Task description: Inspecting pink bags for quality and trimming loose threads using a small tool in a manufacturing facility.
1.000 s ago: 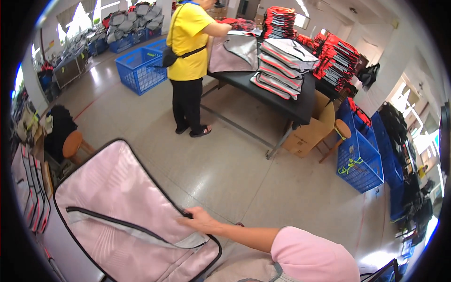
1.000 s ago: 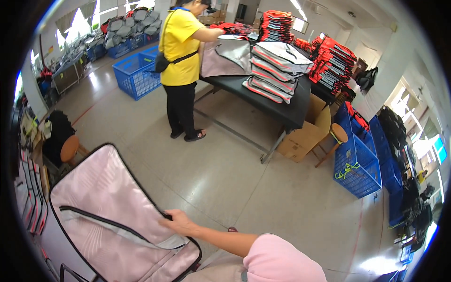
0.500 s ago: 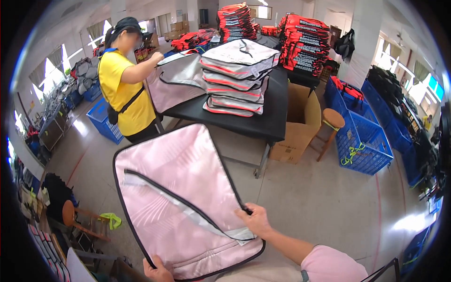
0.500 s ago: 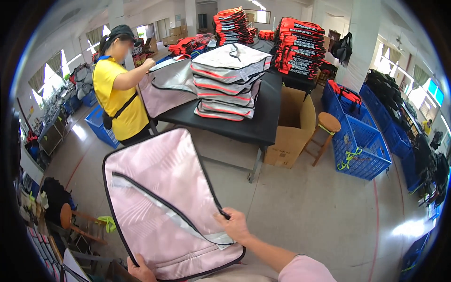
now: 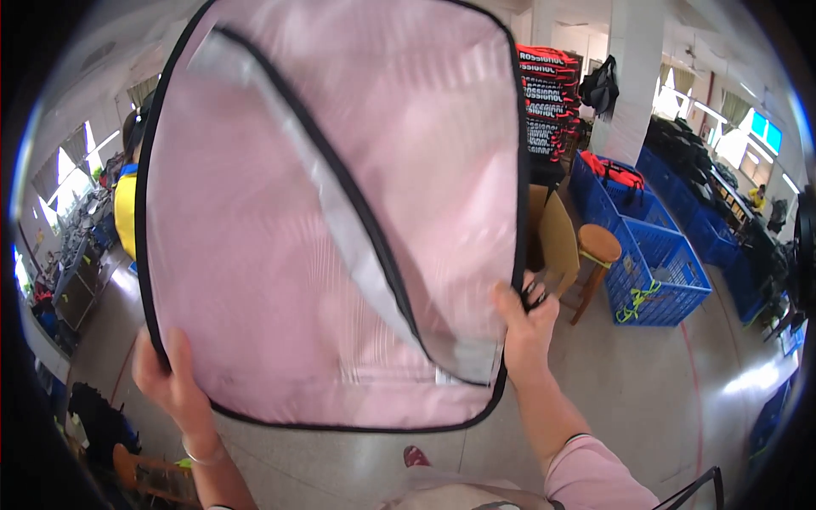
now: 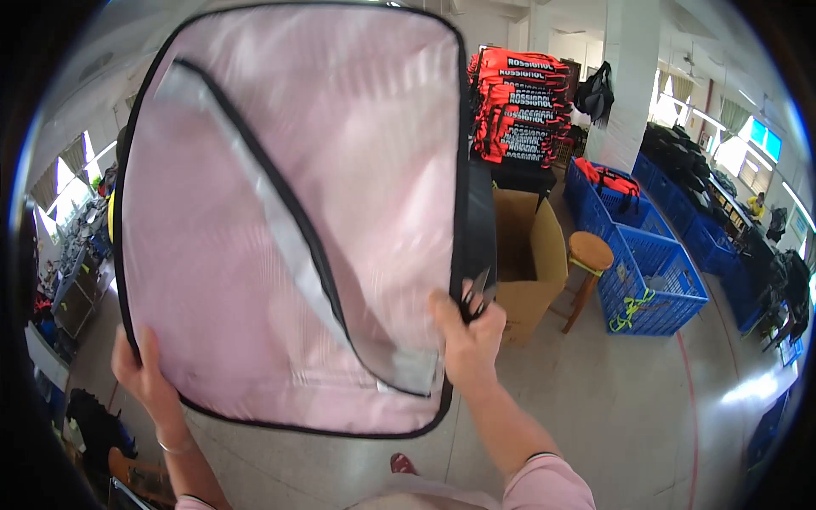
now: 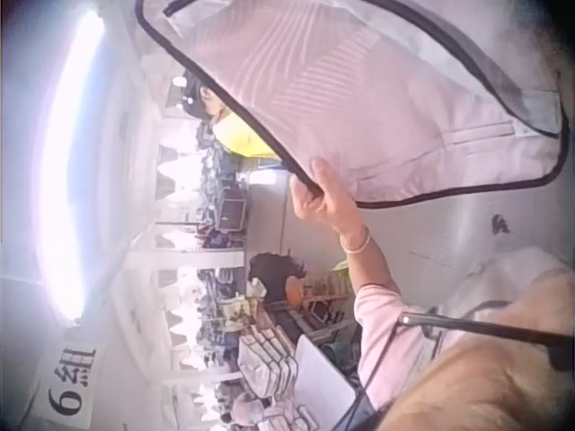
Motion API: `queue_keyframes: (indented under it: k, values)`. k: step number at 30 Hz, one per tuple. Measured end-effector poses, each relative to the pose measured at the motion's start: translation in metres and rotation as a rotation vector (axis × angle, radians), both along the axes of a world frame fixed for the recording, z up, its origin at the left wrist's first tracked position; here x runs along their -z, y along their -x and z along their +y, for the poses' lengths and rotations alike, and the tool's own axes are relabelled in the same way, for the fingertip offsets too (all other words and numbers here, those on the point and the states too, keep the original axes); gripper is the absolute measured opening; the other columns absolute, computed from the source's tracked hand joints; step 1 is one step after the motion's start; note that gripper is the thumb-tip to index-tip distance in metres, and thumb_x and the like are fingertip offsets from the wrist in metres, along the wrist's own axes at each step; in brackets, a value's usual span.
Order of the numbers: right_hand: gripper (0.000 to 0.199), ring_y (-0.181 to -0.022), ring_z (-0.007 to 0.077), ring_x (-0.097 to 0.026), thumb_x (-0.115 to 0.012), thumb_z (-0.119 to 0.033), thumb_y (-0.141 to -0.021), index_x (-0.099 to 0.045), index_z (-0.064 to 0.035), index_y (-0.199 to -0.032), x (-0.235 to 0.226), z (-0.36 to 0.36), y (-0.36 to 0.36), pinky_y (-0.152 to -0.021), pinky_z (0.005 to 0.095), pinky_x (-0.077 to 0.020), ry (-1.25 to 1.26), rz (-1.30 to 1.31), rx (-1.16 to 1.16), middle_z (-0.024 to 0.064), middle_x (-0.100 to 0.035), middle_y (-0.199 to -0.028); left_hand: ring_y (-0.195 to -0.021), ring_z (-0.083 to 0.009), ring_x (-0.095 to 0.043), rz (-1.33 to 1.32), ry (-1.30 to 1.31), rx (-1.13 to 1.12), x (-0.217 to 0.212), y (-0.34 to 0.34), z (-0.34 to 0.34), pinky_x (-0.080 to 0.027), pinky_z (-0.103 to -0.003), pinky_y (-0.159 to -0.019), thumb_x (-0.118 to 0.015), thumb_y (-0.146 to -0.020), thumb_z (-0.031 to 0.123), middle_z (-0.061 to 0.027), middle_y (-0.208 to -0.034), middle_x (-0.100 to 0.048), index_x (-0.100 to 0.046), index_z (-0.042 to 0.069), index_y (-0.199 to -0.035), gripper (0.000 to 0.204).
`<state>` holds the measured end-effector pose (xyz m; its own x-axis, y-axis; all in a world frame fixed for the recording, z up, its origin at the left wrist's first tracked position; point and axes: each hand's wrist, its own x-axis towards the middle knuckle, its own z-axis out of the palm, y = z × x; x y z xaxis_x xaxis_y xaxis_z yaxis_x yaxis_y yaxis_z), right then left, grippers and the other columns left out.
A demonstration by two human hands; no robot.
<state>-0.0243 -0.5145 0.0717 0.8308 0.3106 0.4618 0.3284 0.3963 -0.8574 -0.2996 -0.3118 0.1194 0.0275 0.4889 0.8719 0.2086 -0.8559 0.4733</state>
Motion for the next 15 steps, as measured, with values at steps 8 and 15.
queue_keyframes:
  k: [8, 15]
  values:
    - [0.016, -0.073, 0.0082, -0.049, -0.065, -0.016, -0.083, -0.064, 0.0001, -0.085, -0.117, 0.151, -0.118, -0.070, 0.0256, -0.0388, -0.314, 0.147, 0.118, -0.0013, -0.058, -0.079, -0.117, -0.0250, -0.053, -0.035, -0.498, 0.046, -0.110, -0.103, 0.090, -0.041, -0.035, -0.100, -0.055, -0.091, 0.012, -0.0175, -0.129, -0.053, -0.054, 0.000, -0.124, 0.035]
    - [0.021, -0.064, 0.0169, -0.056, -0.069, -0.004, -0.075, -0.060, 0.0109, -0.085, -0.064, 0.269, -0.285, -0.060, 0.0316, -0.0449, 0.006, 0.054, 0.217, 0.0107, -0.061, -0.081, -0.088, -0.0163, -0.061, 0.262, 0.196, 0.277, 0.069, -0.126, 0.105, -0.047, -0.026, -0.078, -0.062, -0.083, 0.003, -0.0112, -0.099, -0.066, -0.063, -0.001, -0.097, 0.015]
